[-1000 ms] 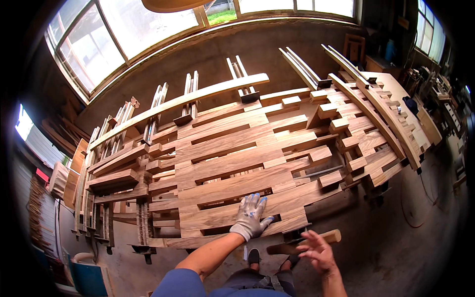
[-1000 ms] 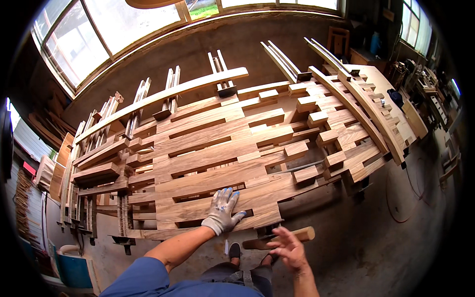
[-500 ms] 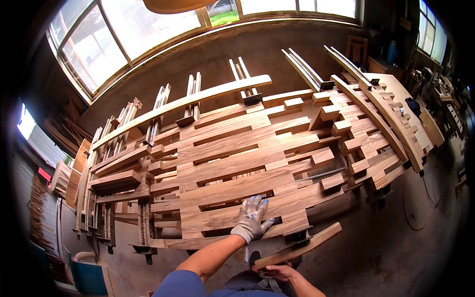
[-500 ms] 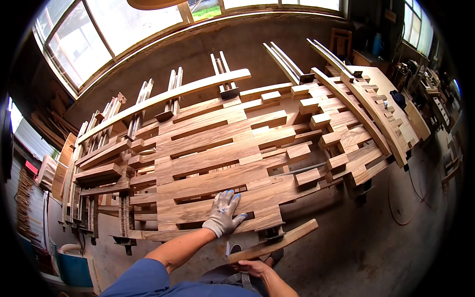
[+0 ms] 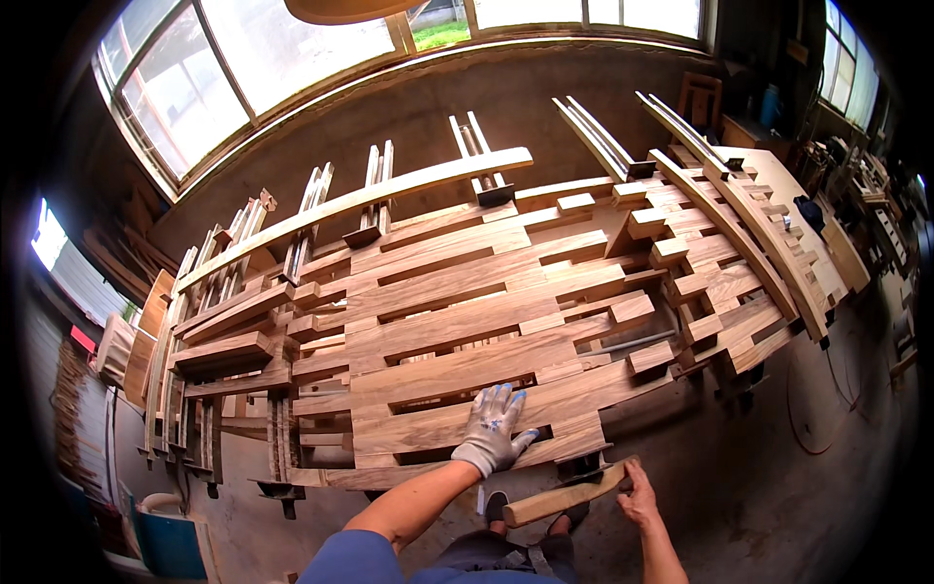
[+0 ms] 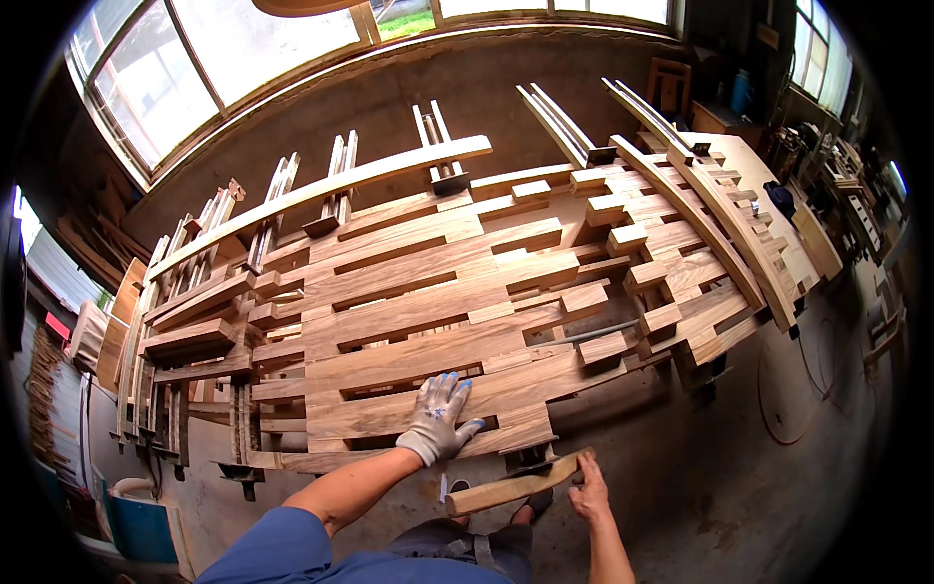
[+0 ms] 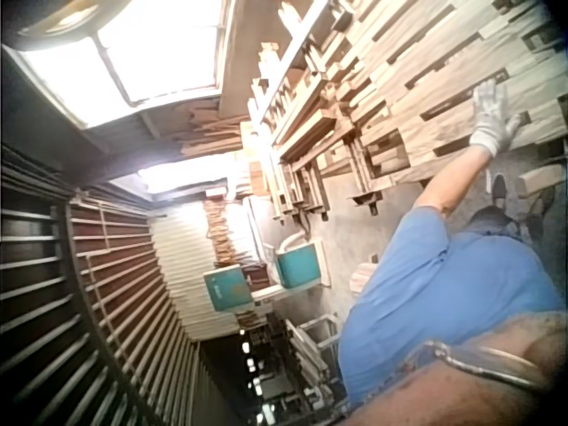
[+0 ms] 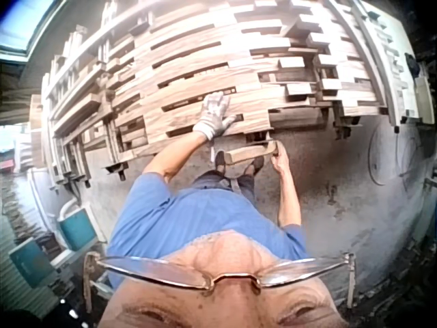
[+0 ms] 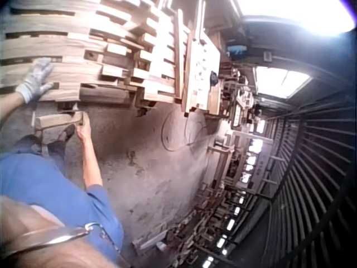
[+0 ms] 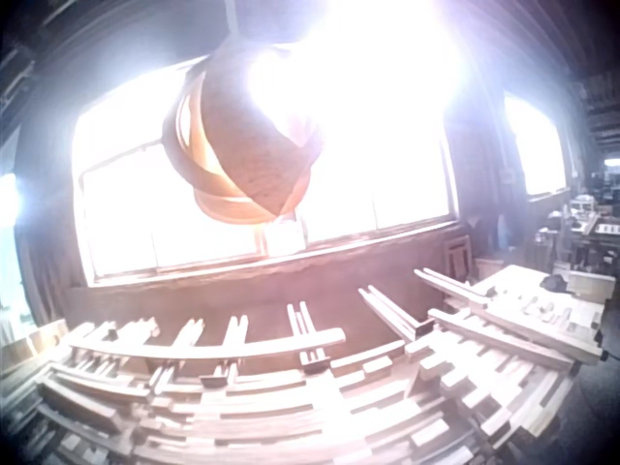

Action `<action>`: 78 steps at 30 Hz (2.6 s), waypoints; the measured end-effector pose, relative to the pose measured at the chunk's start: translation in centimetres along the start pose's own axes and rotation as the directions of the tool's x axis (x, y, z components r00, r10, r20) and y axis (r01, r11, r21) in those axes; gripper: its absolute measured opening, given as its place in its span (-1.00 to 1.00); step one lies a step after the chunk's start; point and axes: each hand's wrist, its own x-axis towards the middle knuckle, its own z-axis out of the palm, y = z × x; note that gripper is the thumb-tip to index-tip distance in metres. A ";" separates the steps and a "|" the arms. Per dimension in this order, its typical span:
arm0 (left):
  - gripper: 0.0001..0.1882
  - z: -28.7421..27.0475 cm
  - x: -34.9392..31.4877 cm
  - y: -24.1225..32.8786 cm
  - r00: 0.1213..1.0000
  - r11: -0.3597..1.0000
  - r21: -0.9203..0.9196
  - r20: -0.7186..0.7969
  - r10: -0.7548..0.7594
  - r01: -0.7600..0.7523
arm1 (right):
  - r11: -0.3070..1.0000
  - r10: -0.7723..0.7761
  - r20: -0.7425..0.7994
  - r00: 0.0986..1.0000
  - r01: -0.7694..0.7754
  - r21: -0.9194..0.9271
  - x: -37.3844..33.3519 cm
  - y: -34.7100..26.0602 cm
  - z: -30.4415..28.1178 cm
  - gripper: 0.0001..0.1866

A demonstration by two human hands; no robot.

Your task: The person assembles a large wooden structure by placing and aligning wooden planks into a jig. They use a hammer to tap the planks into position and secure them with clamps. The person moves around the workshop to retrieve additional planks and tools as needed.

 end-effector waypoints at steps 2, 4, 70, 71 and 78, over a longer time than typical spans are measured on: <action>-0.07 0.2 -0.1 -0.1 1.000 1.000 0.014 0.000 0.000 0.000 | 0.968 0.003 0.121 0.993 -0.034 0.249 -0.1 2.7 5.5 -0.30; -0.07 0.4 0.1 0.0 1.000 1.000 0.019 -0.001 0.009 -0.009 | 0.777 0.198 0.445 0.873 -0.417 0.471 -0.8 1.3 9.6 -0.46; -0.06 0.5 -0.2 -0.3 0.999 0.999 0.043 0.026 -0.032 0.031 | 0.251 0.224 0.710 0.668 -0.743 0.620 -2.5 -1.9 16.8 -0.50; -0.07 0.6 0.0 -0.1 0.999 0.999 0.041 0.024 -0.024 0.023 | 0.223 0.189 0.724 0.664 -0.747 0.627 -2.9 -3.0 16.8 -0.49; -0.08 0.0 -0.3 -0.1 0.998 0.999 0.029 0.045 -0.036 0.035 | -0.175 0.062 0.876 0.479 -0.858 0.482 -5.6 -10.6 16.1 -0.44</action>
